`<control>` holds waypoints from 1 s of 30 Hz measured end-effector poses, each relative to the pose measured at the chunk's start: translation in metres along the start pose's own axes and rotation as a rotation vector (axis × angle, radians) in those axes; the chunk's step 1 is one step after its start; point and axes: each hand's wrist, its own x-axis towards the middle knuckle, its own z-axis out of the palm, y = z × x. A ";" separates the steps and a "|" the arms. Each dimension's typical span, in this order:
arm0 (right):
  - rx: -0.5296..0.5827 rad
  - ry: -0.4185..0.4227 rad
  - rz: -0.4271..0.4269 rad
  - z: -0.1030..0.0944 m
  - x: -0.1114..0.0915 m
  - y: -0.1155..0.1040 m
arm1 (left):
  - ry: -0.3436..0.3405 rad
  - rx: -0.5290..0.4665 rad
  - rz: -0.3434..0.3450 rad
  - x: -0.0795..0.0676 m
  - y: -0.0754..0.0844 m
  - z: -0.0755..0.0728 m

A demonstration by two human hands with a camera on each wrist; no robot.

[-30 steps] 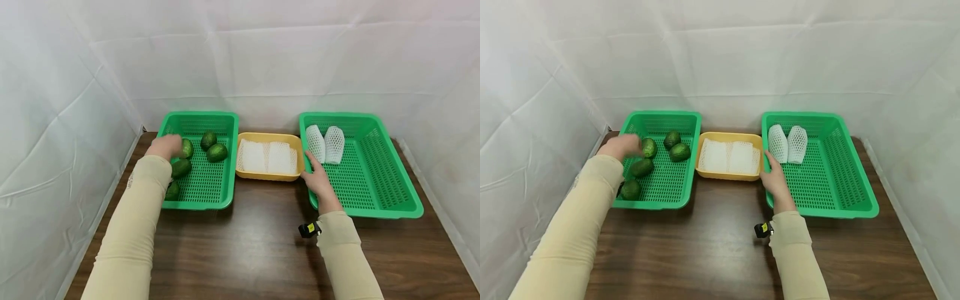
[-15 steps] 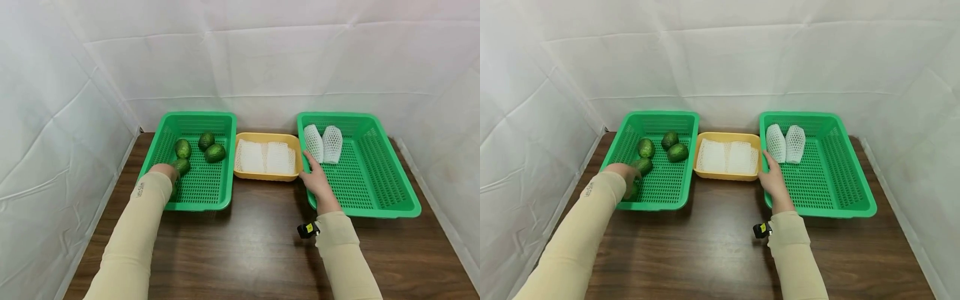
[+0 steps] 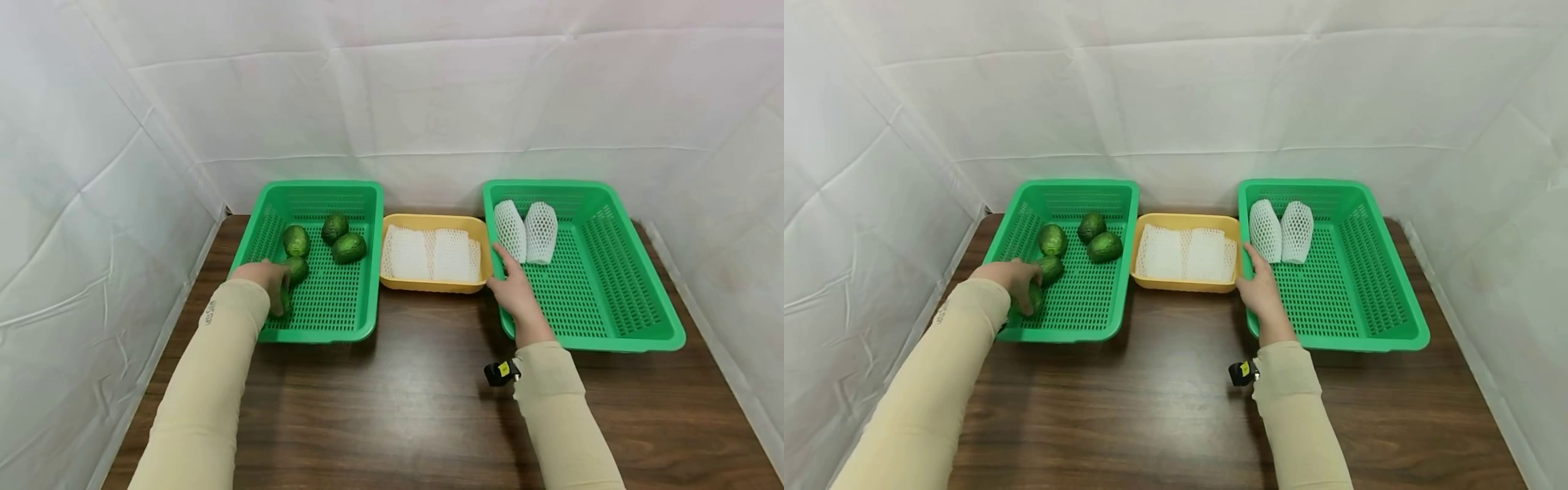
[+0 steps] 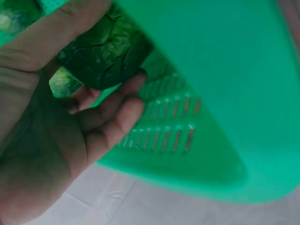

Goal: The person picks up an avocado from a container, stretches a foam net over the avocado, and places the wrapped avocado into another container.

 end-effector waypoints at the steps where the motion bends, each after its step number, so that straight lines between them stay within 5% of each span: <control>1: 0.001 0.000 0.001 0.000 0.000 0.000 | 0.002 -0.018 0.002 -0.004 0.003 -0.002; 10: -0.003 0.006 -0.002 -0.002 0.000 0.002 | 0.099 -0.118 0.106 0.003 0.025 -0.015; 17: -0.018 0.010 0.013 -0.001 0.002 0.002 | 0.234 -0.044 0.190 0.003 0.044 -0.020; 30: -0.027 0.019 0.003 0.000 0.002 0.001 | 0.363 -0.225 0.314 -0.009 0.065 -0.017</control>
